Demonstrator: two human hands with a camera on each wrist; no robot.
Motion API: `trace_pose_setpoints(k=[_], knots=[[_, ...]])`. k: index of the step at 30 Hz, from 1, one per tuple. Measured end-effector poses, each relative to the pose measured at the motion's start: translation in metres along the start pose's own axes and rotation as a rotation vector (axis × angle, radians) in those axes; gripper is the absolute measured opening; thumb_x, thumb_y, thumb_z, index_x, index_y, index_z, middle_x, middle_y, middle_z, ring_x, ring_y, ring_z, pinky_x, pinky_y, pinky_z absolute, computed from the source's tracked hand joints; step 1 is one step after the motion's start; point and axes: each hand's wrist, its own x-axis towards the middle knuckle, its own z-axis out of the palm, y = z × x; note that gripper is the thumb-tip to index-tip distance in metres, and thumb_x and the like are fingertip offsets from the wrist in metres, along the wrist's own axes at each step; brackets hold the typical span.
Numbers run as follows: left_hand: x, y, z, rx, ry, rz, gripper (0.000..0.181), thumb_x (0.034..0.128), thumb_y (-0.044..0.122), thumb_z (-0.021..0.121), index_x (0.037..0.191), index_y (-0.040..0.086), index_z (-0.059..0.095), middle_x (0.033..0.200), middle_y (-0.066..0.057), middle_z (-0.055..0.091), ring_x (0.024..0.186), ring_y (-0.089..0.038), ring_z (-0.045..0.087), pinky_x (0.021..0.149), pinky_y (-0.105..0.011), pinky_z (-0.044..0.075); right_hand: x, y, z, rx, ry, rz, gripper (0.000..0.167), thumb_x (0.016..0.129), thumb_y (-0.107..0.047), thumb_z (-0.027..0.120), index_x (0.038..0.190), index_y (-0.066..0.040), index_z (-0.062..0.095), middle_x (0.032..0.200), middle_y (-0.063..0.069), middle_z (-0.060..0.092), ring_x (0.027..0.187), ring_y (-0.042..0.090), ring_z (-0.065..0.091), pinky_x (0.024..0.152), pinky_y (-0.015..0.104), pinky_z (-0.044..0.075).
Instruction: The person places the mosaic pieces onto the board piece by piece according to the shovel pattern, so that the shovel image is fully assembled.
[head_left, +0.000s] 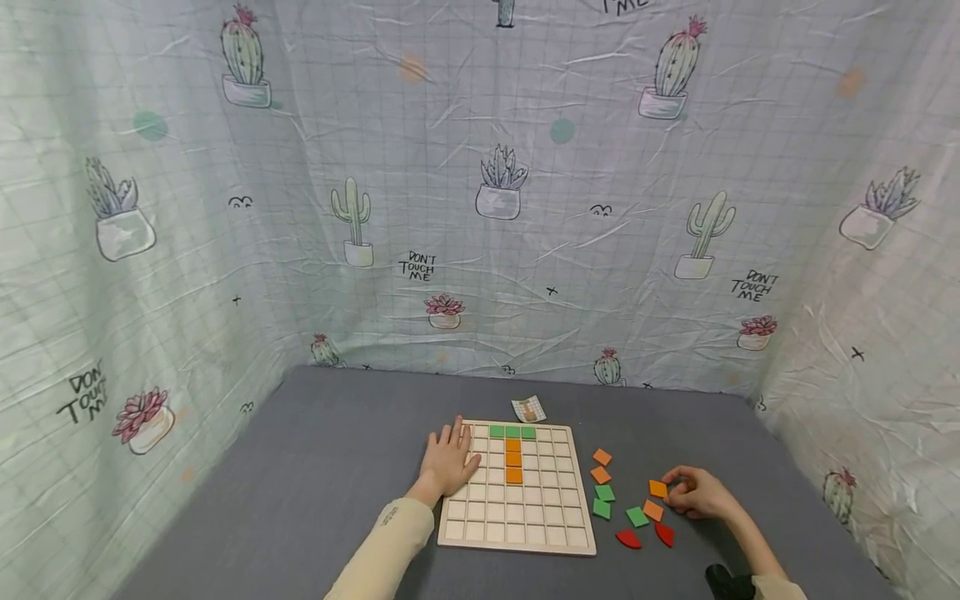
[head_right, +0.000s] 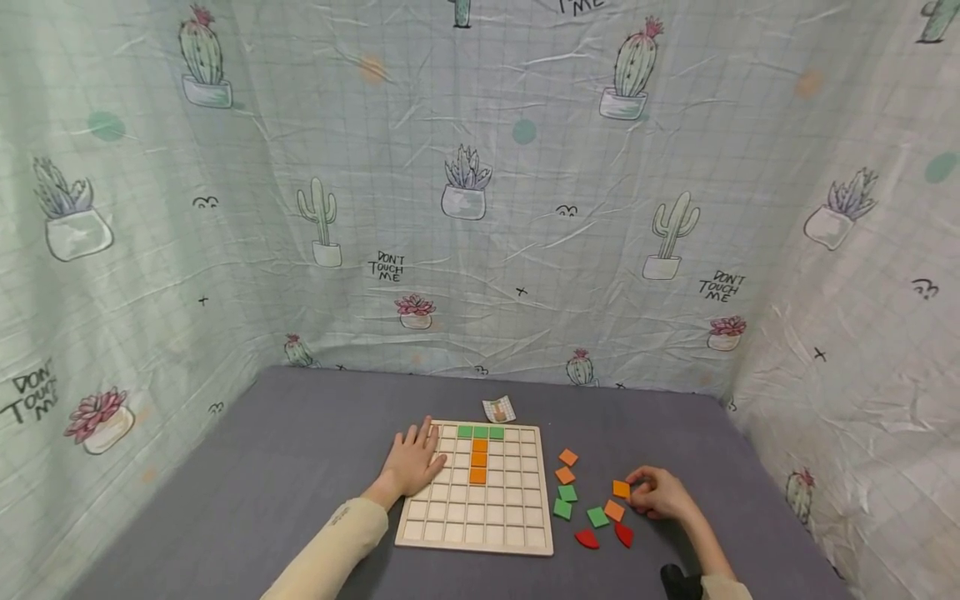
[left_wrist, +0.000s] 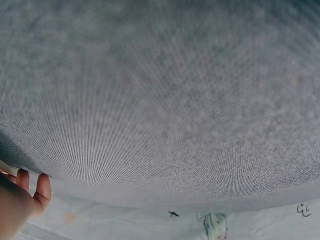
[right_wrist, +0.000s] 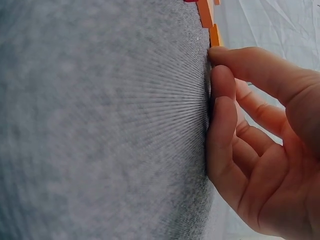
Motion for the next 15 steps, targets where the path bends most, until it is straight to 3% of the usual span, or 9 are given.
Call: trace_pose_setpoints(k=[7, 15], knots=[[-0.0026, 0.0014, -0.0031, 0.008, 0.003, -0.008, 0.061, 0.0937, 0.047, 0.027, 0.139, 0.007, 0.031, 0.145, -0.015, 0.027, 0.126, -0.031, 0.034, 0.090, -0.048, 0.030, -0.0021, 0.0002, 0.0002, 0.001, 0.000, -0.011, 0.035, 0.082, -0.008, 0.058, 0.108, 0.013, 0.046, 0.075, 0.002, 0.062, 0.059, 0.008, 0.052, 0.050, 0.026, 0.043], [-0.0022, 0.0024, -0.0047, 0.009, -0.004, -0.010, 0.060, 0.0941, 0.047, 0.027, 0.139, 0.008, 0.031, 0.146, -0.014, 0.026, 0.126, -0.030, 0.034, 0.091, -0.048, 0.030, -0.0061, -0.0014, 0.0006, 0.010, 0.029, 0.042, 0.037, 0.083, -0.010, 0.058, 0.110, 0.013, 0.046, 0.080, 0.002, 0.064, 0.065, 0.011, 0.055, 0.054, 0.029, 0.046]])
